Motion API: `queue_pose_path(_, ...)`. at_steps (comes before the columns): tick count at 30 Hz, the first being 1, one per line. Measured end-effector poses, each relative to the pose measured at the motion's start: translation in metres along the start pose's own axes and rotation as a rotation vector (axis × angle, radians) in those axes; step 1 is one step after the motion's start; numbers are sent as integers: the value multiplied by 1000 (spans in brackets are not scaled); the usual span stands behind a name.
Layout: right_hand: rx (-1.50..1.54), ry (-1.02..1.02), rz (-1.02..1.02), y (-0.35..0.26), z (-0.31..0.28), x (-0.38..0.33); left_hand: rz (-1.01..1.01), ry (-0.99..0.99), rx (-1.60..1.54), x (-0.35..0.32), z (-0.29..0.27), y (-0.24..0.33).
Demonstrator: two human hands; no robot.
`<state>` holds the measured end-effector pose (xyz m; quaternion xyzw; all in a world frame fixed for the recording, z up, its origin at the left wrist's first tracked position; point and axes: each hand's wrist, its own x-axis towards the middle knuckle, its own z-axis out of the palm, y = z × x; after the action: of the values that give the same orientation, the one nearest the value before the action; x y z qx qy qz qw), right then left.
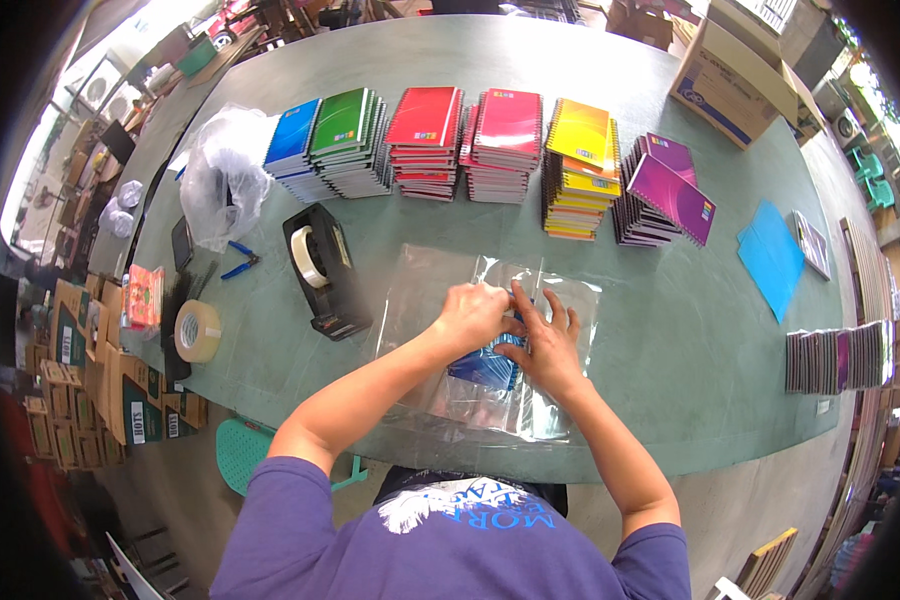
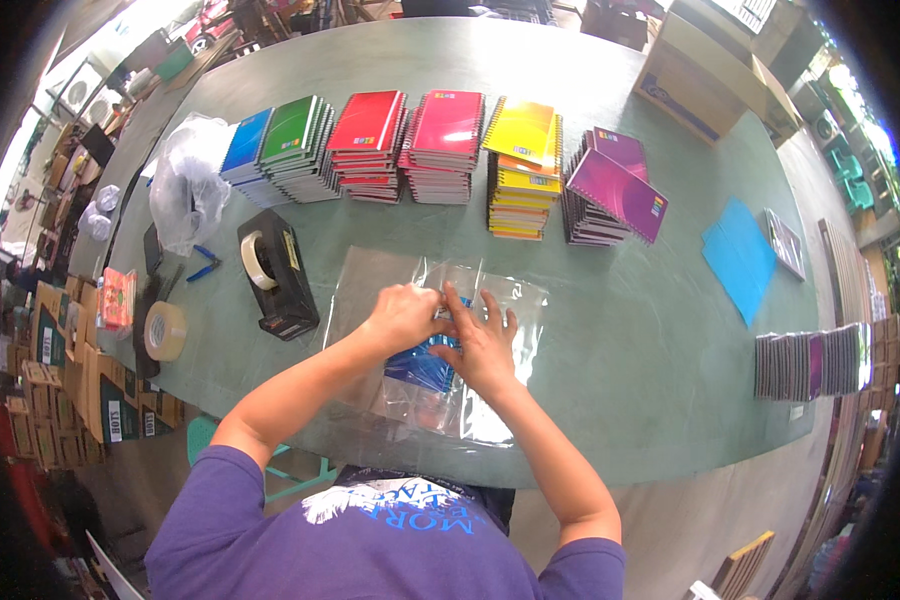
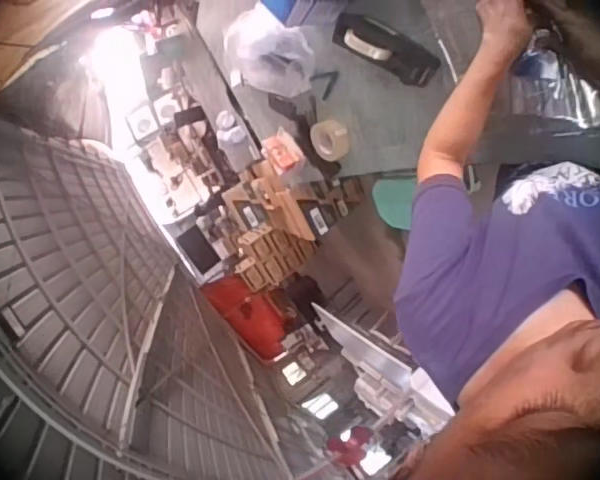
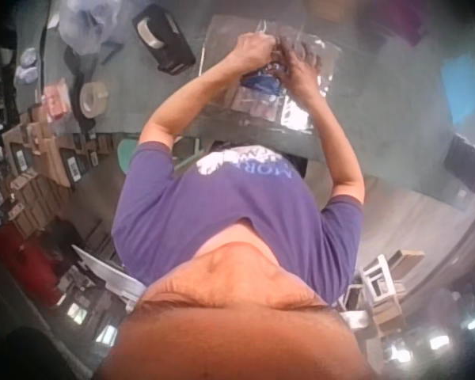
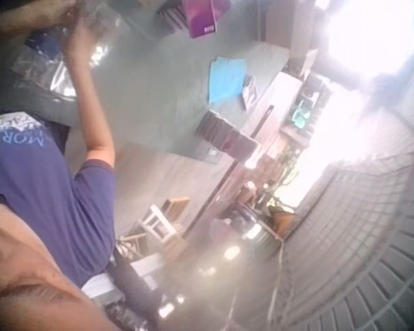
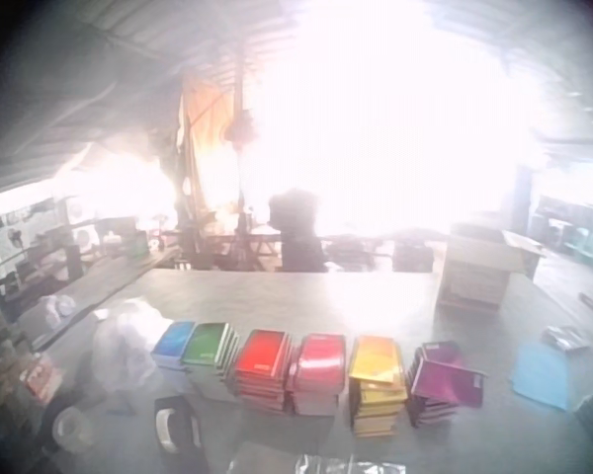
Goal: The person places stacks of colorful spiral-bound notebooks into clear plastic sleeves on a table. They smooth the sleeves and arrange the packaged notebooks into neat stacks by color. The person repeats this process for multiple notebooks throughout the clip.
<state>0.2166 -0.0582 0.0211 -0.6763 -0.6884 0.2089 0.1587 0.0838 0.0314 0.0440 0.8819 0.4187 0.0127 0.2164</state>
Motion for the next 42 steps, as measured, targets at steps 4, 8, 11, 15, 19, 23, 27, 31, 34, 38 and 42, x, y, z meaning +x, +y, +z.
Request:
queue_pose_path(4, 314, 381, 35, 14, 11, -14, -213, 6, -227, -12, -12, -38)
queue_pose_path(8, 1297, 107, 622, 31, 40, -11, -246, 85, -903, -44, 47, -52)
queue_pose_path(11, 1116, 177, 371, -4, 6, -26, -191, 222, -897, -71, 5, -22)
queue_pose_path(15, 758, 191, -25, -7, -8, -48, 100, 264, -752, -91, -4, -36)
queue_pose_path(19, 1098, 133, -25, -30, 16, -35, 39, 52, -1083, -83, 12, -35)
queue_pose_path(23, 1042, 178, -2, -24, 36, -26, 120, 201, -985, -74, 30, -39)
queue_pose_path(27, 1030, 220, -147, -26, 22, -38, 202, 313, -820, -81, 14, -37)
queue_pose_path(31, 439, 649, -227, -7, 16, -65, 533, 597, 12, -114, -35, -29)
queue_pose_path(34, 233, 656, -361, -26, 8, -62, 836, 268, 305, -127, -43, -19)
queue_pose_path(38, -34, 525, -480, -35, -1, -50, 791, 351, 305, -115, -91, -15)
queue_pose_path(42, -83, 523, -498, -34, 2, -50, 774, 225, 342, -72, -113, -22)
